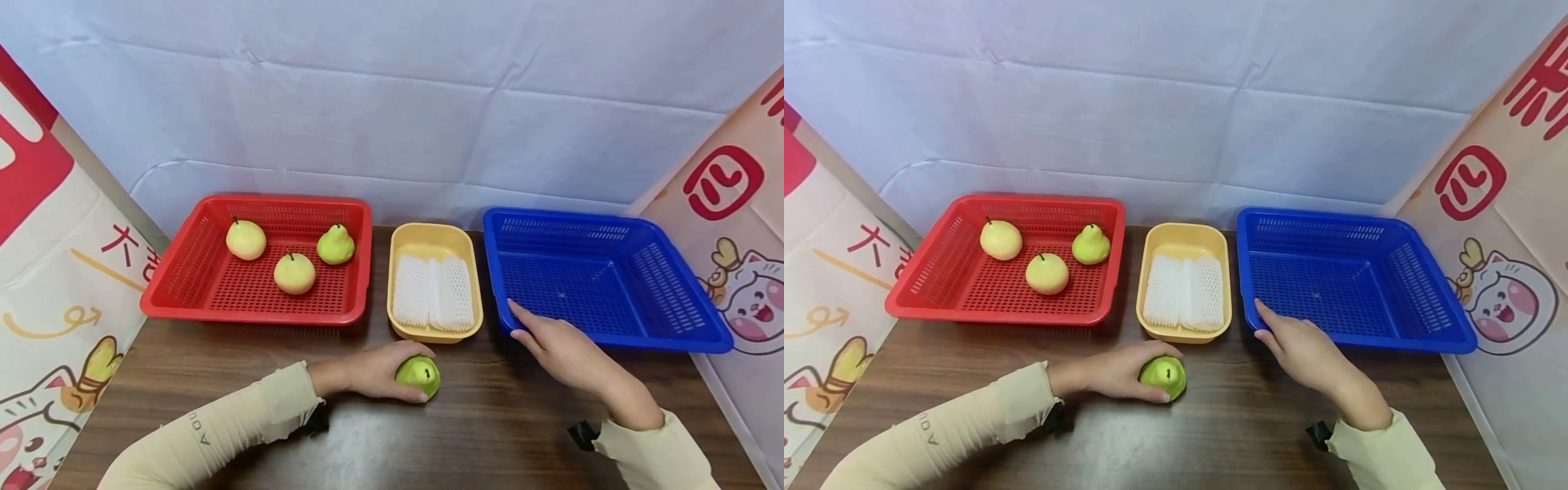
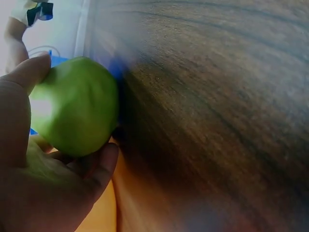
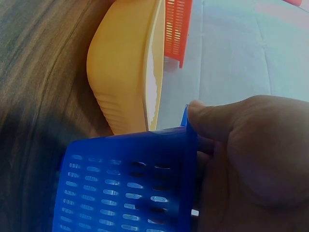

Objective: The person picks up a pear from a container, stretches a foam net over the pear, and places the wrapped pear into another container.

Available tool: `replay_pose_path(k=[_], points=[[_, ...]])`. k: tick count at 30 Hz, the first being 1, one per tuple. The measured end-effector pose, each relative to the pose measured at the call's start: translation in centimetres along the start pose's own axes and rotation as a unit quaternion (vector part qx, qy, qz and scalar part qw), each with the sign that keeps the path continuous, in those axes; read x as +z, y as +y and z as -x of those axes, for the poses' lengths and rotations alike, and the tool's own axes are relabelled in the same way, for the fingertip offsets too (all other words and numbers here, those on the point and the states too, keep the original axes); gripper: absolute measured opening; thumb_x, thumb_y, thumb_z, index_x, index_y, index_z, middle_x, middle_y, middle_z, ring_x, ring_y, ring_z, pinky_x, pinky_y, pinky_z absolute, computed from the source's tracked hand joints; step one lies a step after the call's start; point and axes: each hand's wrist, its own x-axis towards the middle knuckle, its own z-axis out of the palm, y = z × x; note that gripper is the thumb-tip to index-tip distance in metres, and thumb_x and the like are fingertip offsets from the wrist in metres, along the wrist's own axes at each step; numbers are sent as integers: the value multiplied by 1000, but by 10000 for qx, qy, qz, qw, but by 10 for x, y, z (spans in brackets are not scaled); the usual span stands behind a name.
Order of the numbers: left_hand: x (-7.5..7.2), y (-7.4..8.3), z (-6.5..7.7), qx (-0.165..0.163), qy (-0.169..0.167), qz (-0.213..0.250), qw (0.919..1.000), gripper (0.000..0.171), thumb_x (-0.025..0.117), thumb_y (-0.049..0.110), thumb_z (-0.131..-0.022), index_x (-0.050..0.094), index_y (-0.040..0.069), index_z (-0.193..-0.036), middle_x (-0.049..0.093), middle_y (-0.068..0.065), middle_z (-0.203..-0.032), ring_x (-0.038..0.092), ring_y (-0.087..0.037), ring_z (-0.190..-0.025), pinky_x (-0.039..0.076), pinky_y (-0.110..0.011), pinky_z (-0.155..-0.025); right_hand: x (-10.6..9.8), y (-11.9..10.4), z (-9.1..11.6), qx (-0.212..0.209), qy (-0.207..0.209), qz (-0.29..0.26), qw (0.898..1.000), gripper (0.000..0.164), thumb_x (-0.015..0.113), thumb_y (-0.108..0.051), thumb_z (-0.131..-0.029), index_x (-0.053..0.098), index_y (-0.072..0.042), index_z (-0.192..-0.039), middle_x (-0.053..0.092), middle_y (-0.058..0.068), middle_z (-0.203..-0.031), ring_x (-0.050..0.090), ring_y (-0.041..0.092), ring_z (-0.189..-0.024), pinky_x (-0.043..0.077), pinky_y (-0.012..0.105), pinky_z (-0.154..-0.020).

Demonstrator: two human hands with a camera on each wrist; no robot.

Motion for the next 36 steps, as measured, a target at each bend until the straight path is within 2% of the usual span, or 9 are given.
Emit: replay_pose_path(k=[14, 23, 36], points=[[4, 0, -6, -203, 34, -98, 9997, 66, 78, 41, -90, 54, 11, -143, 58, -3, -136, 52, -8, -122, 43, -26, -102, -1, -1, 0, -6, -1, -28, 10000, 55, 53, -22, -108, 37, 5, -153, 55, 29, -141, 60, 43, -122, 48, 60, -98], [3, 0, -7, -278, 47, -352, 9990, 68, 77, 42, -91, 53, 10, -146, 57, -7, -138, 50, -15, -126, 43, -27, -102, -1, -2, 0, 25, 31, 28, 10000, 55, 54, -21, -107, 38, 5, -153, 55, 30, -140, 60, 44, -122, 48, 61, -98], [3, -2, -6, -140, 106, -339, 9993, 76, 83, 43, -84, 53, 10, -145, 57, -8, -138, 51, -15, -129, 40, -29, -109, 0, -1, -1, 59, -17, -7, 10000, 55, 53, -23, -107, 38, 5, -153, 55, 29, -140, 60, 43, -121, 48, 60, -97]])
